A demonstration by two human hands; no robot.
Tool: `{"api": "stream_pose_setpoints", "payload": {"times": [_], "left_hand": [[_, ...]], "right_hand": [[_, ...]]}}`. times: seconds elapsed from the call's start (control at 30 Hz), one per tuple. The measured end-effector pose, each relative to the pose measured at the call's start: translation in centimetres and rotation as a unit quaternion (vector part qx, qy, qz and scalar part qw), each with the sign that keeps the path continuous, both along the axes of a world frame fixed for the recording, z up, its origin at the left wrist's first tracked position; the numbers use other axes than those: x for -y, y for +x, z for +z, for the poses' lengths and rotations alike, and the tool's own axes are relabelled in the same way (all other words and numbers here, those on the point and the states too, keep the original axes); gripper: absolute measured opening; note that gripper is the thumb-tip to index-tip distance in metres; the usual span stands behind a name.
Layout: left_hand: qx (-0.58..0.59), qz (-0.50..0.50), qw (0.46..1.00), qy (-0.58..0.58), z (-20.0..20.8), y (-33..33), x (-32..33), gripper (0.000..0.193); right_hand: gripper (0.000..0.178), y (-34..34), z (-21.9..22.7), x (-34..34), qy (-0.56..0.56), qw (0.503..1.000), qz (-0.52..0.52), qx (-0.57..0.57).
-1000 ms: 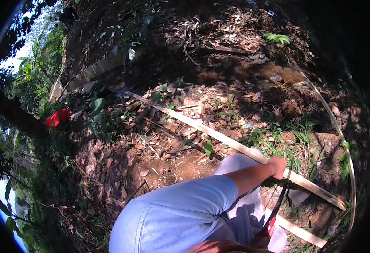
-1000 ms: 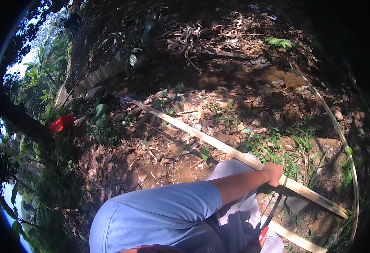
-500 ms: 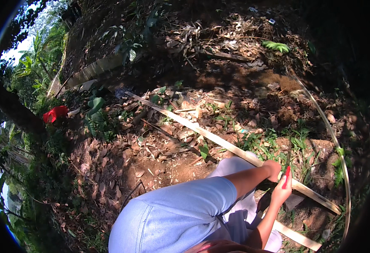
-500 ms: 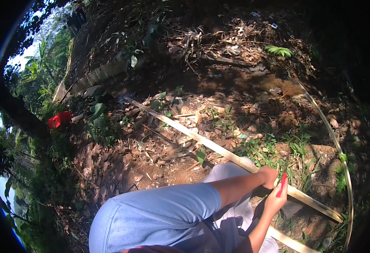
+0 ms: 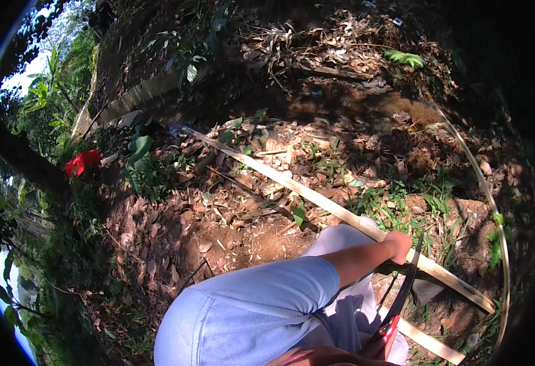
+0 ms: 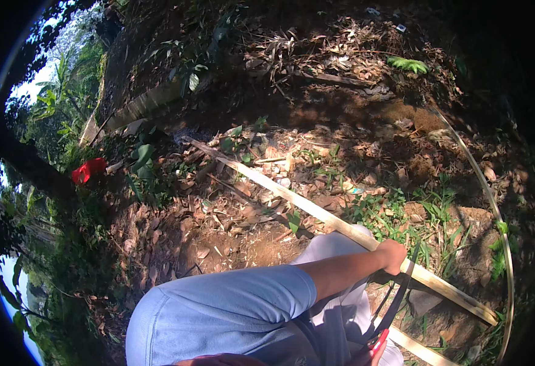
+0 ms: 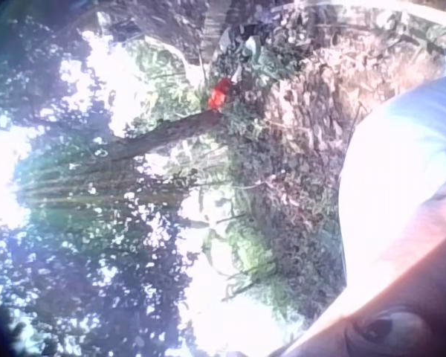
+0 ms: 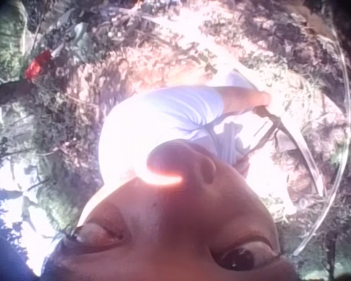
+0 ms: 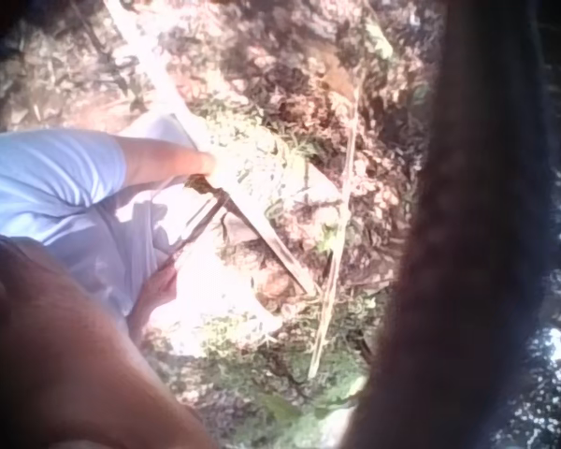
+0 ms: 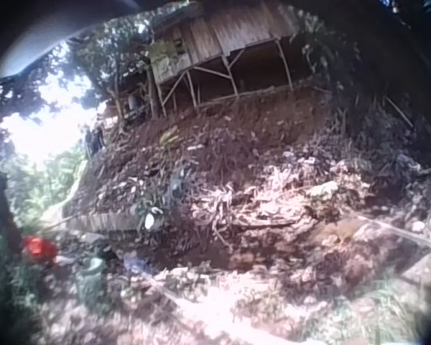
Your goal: The person sits on the ground and uses a red-handled knife to shave thin strips from a long, light-colored wooden stick. They hold the stick with their left hand and repeatedly scrape the blade along its length to remove bark or outer layers.
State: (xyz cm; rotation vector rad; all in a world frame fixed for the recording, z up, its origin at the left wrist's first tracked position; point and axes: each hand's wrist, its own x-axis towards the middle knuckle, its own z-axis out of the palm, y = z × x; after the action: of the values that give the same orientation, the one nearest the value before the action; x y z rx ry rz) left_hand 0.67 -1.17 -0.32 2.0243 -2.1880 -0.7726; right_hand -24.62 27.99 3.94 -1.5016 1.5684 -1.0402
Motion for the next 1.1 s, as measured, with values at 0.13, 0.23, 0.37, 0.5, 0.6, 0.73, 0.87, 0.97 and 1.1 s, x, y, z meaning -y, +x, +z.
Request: {"api": "stream_pose_setpoints", "payload": {"times": [0.13, 0.23, 0.37, 0.5, 0.6, 0.73, 0.87, 0.97, 1.1], "left_hand": [[0.008, 0.008, 1.0, -0.009, -0.4, -0.1, 0.2, 0.036], [0.009, 0.016, 1.0, -0.019, -0.7, -0.1, 0.0, 0.037], [0.018, 0.007, 1.0, 0.013, -0.1, 0.1, 0.5, 0.04], [0.008, 0.007, 1.0, 0.006, -0.1, 0.0, 0.4, 0.039], [0.013, 0.013, 1.0, 0.013, 0.5, 0.3, -0.3, 0.038], [0.002, 0.008, 1.0, -0.02, 0.0, 0.6, -0.8, 0.035], [0.005, -0.001, 1.0, -0.019, 0.5, -1.1, 0.0, 0.034], [0.014, 0.017, 1.0, -0.008, -0.3, 0.3, -0.9, 0.034], [0.007, 0.012, 1.0, -0.013, -0.4, 0.4, -0.7, 0.036]], "right_hand": [[0.043, 3.8, -3.0, 11.2, -0.162, 0.987, -0.006, 0.017], [0.043, 6.9, -3.5, 17.7, -0.154, 0.988, 0.013, 0.009], [0.043, 8.9, -3.3, 20.5, -0.17, 0.984, 0.038, 0.034], [0.045, 8.0, -2.8, 16.4, -0.149, 0.988, 0.027, 0.027], [0.044, 5.3, -2.7, 10.6, -0.145, 0.989, 0.007, 0.011], [0.035, -1.9, -6.7, -0.5, 0.041, 0.997, -0.025, -0.067], [0.035, -4.2, -5.4, -3.3, 0.07, 0.995, -0.047, -0.054], [0.041, -1.1, -2.1, 1.4, -0.014, 1.0, 0.004, 0.027], [0.04, 5.2, -0.8, 10.0, -0.177, 0.984, 0.021, -0.014]]}}
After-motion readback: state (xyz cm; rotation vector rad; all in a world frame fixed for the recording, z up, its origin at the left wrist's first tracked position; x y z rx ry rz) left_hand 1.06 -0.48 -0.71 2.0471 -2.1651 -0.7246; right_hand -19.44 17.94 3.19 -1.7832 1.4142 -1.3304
